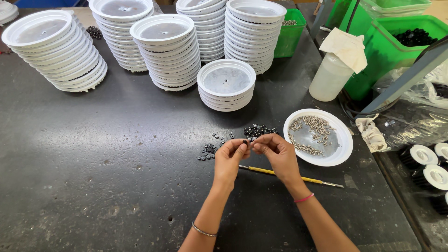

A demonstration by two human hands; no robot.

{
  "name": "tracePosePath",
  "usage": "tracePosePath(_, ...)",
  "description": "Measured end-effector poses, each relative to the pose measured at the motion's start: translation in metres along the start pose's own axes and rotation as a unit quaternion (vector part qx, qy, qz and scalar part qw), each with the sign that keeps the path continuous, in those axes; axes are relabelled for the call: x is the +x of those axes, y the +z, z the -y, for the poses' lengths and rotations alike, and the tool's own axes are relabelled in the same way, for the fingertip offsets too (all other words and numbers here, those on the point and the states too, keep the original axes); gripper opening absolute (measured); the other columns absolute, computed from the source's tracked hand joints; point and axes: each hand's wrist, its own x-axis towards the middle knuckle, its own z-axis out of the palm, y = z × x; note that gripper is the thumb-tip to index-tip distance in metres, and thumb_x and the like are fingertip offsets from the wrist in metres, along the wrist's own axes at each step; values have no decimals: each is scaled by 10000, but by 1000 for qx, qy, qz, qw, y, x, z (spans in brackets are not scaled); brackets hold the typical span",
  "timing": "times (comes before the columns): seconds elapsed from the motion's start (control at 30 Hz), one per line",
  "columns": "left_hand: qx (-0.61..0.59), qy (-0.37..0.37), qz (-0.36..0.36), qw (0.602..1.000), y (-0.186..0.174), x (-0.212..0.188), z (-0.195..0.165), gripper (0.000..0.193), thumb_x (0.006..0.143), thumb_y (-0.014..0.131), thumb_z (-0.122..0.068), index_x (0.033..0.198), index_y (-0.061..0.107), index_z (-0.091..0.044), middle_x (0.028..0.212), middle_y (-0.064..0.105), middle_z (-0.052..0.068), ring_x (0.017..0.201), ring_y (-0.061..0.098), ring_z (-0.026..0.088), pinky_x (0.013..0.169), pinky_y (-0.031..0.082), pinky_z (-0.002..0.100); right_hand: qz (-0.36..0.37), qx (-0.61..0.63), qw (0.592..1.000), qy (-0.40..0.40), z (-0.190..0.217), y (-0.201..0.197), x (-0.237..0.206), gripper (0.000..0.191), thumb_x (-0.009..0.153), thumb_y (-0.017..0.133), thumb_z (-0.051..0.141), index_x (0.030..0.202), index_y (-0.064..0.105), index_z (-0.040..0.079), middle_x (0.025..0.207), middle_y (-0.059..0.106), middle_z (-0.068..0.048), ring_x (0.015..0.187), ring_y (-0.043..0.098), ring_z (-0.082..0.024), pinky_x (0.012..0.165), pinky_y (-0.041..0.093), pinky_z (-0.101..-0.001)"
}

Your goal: The person sits at a factory workbench and assembles small black plastic components with metal pins. They repeatedly pick a black part from the table, take a metal pin from a white plate, press the pin into the part, and set the assembled piece down, working through the parts one at a time.

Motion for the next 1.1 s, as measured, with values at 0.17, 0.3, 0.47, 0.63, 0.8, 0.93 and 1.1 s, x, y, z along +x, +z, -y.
tracePosePath(0.17, 80, 21, -14, 996, 10, -9, -14, 181, 934, 695, -71, 1097, 729, 2, 932, 759, 45, 827, 693, 95, 791, 579, 255, -13, -39, 999, -21, -6, 1, 1, 110, 872, 756, 33, 980, 740, 23, 925, 753, -20, 874, 701, -78, 831, 566, -250)
tracePosePath(0.3, 87, 22, -14, 996, 12, -11, -19, 133, 915, 730, -73, 1019, 712, 7, 882, 749, 38, 799, 689, 87, 770, 575, 249, -18, -25, 999, -14, -14, 0, 3, 110, 856, 779, 17, 955, 730, 30, 930, 718, -2, 869, 674, -72, 823, 557, -247)
tracePosePath(0.47, 110, 29, -8, 994, 9, -11, -22, 101, 904, 745, -56, 981, 721, 5, 850, 740, 34, 784, 680, 86, 753, 564, 241, -12, 20, 1000, 8, -23, 0, 6, 128, 853, 772, 7, 968, 720, 25, 938, 722, 2, 879, 672, -66, 834, 554, -241)
tracePosePath(0.63, 147, 41, -13, 988, 7, -12, -24, 83, 889, 741, -22, 970, 728, -5, 837, 746, 20, 773, 679, 75, 729, 552, 234, -9, 38, 999, 23, -25, 1, 6, 122, 858, 768, 1, 969, 720, 17, 938, 727, -16, 873, 677, -78, 818, 558, -250)
tracePosePath(0.8, 216, 91, -13, 972, 7, -12, -25, 75, 882, 737, 12, 953, 724, -9, 815, 750, 21, 759, 678, 72, 721, 556, 234, 6, 40, 999, 33, -22, 1, 6, 163, 848, 764, 4, 1002, 716, 25, 948, 744, -20, 866, 686, -84, 813, 566, -253)
tracePosePath(0.93, 234, 86, -9, 968, 8, -12, -25, 98, 866, 734, 25, 954, 724, -17, 813, 753, 23, 758, 681, 70, 725, 558, 235, 31, 36, 998, 45, -24, -4, 8, 177, 852, 728, -19, 1024, 745, 16, 928, 760, -25, 865, 692, -84, 815, 565, -251)
tracePosePath(1.1, 245, 93, -7, 965, 12, -14, -24, 90, 865, 739, 32, 942, 716, -7, 803, 759, 37, 749, 679, 69, 721, 553, 239, 44, 26, 998, 37, -32, -10, 9, 124, 862, 697, -56, 968, 741, -8, 894, 758, -36, 844, 688, -87, 805, 567, -257)
